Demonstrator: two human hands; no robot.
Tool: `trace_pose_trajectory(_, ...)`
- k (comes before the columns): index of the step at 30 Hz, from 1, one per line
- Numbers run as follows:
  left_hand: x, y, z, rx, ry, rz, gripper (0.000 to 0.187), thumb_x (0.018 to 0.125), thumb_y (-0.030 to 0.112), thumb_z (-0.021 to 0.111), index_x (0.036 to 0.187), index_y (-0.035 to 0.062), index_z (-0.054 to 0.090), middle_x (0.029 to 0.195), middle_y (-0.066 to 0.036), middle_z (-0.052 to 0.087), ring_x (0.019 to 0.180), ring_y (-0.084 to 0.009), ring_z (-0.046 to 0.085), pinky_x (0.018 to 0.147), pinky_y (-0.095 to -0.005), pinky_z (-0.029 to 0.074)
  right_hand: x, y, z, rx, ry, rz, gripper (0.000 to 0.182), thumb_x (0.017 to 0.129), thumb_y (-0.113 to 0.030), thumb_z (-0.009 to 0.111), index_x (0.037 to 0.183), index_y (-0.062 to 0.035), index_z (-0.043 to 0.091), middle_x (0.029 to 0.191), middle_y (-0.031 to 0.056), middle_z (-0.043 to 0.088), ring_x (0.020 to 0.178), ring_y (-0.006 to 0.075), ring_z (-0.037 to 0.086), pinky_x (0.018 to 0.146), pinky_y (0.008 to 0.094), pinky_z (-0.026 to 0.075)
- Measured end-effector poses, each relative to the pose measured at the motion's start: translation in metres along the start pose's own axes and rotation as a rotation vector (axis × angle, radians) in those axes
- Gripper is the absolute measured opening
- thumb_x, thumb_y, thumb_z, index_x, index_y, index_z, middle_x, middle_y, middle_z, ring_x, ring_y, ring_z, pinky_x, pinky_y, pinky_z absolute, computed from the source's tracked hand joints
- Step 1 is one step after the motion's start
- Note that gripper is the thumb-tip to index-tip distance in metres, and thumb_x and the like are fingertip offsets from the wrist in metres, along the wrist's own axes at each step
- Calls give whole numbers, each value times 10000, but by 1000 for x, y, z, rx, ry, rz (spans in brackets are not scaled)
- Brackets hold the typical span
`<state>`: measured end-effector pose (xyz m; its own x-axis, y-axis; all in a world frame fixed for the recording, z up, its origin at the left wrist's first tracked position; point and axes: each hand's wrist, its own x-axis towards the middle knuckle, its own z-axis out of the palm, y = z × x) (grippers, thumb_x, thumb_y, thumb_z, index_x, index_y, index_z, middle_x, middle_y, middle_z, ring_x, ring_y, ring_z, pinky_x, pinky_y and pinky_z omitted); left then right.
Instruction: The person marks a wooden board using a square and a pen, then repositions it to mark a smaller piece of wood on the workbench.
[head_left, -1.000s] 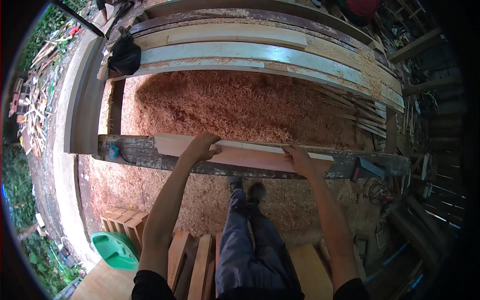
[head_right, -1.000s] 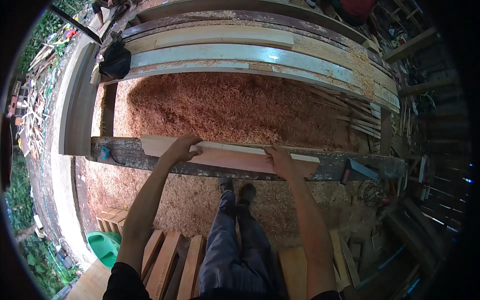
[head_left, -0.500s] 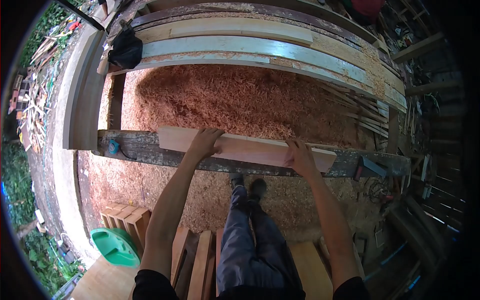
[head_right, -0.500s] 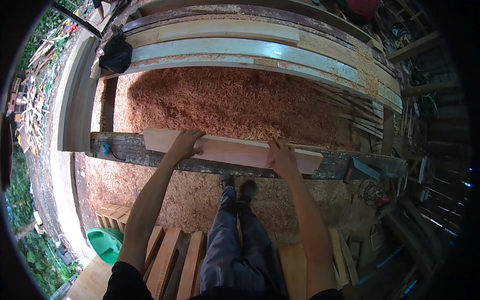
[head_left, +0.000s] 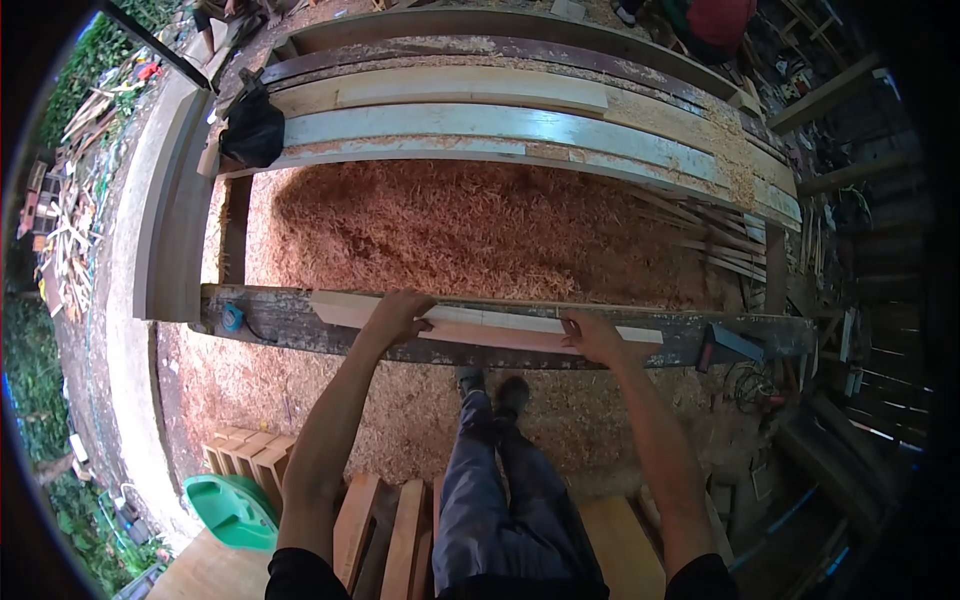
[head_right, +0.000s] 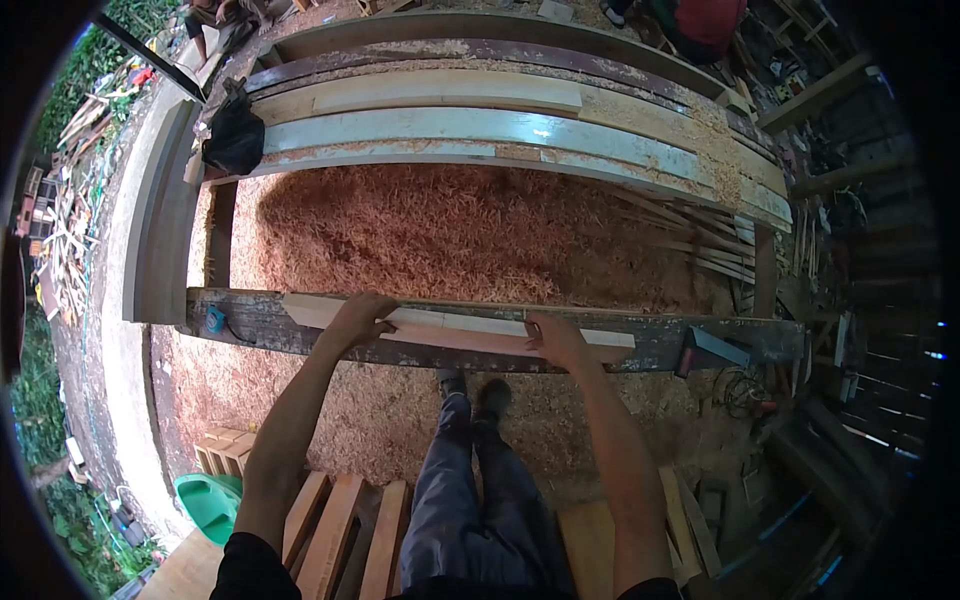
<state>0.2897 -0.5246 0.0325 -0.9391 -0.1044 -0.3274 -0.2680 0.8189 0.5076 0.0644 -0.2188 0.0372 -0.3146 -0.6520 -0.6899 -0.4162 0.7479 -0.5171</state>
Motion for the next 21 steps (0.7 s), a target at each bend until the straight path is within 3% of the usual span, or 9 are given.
trace_pose_trajectory(2,-4,-1,7,-17,58,12,404,701,220,751,1060,93,614,1007,-120,630,1004,-314,554,892,-439,420,-14,-9,-1,-46,244,-155,229,782,-99,720,882,-26,526,813,173,607,821,310,623,694,451,449)
trace_pose_trajectory(5,-4,-9,4,-107,1,-22,477,699,227,758,1135,99,614,1011,-130,629,1023,-325,554,904,-436,418,4,16,3,239,112,-155,174,790,-33,686,871,-14,533,828,172,608,791,305,614,689,449,452)
trace_pose_trajectory(9,1,-15,17,-215,-75,-52,595,682,232,777,1223,81,581,1114,-135,598,1120,-332,512,954,-423,410,8,28,12,25,174,-204,183,779,1,671,937,-5,580,865,160,615,840,298,636,682,432,479)
trace_pose_trajectory(11,-1,-10,19,-92,-24,28,670,664,233,788,1262,68,535,1173,-146,558,1146,-333,491,971,-417,407,8,31,22,164,294,-313,432,763,3,706,1179,-12,588,1122,139,598,1007,259,606,836,397,505)
trace_pose_trajectory(12,-6,-8,19,33,28,95,747,646,234,800,1301,55,490,1232,-157,519,1173,-334,469,988,-411,404,4,27,27,166,292,-313,432,763,3,706,1179,-12,588,1122,139,598,1007,259,606,836,397,505)
trace_pose_trajectory(14,-10,-1,27,147,48,94,808,626,230,808,1320,37,442,1273,-168,475,1183,-340,457,1001,-405,399,-5,19,35,-393,519,-322,623,726,-144,772,1280,-50,503,1226,144,527,1186,279,499,997,448,394)
trace_pose_trajectory(15,-9,2,30,261,66,98,870,607,226,817,1339,20,394,1313,-178,431,1194,-346,444,1015,-399,394,-7,15,36,-389,519,-331,623,726,-144,772,1280,-50,503,1226,144,527,1186,279,499,997,448,394)
trace_pose_trajectory(17,-6,2,31,236,61,72,886,590,226,822,1328,9,381,1291,-187,434,1185,-349,444,1011,-401,395,-9,10,40,-446,429,-212,797,682,-210,787,1348,-68,374,1251,129,477,1232,296,423,1090,491,248)
trace_pose_trajectory(21,-4,3,28,234,7,54,871,556,235,832,1271,-11,402,1219,-191,446,1147,-362,455,997,-403,402,-7,9,39,-564,386,-170,887,650,-248,808,1366,-65,318,1287,154,423,1262,317,383,1085,485,252)
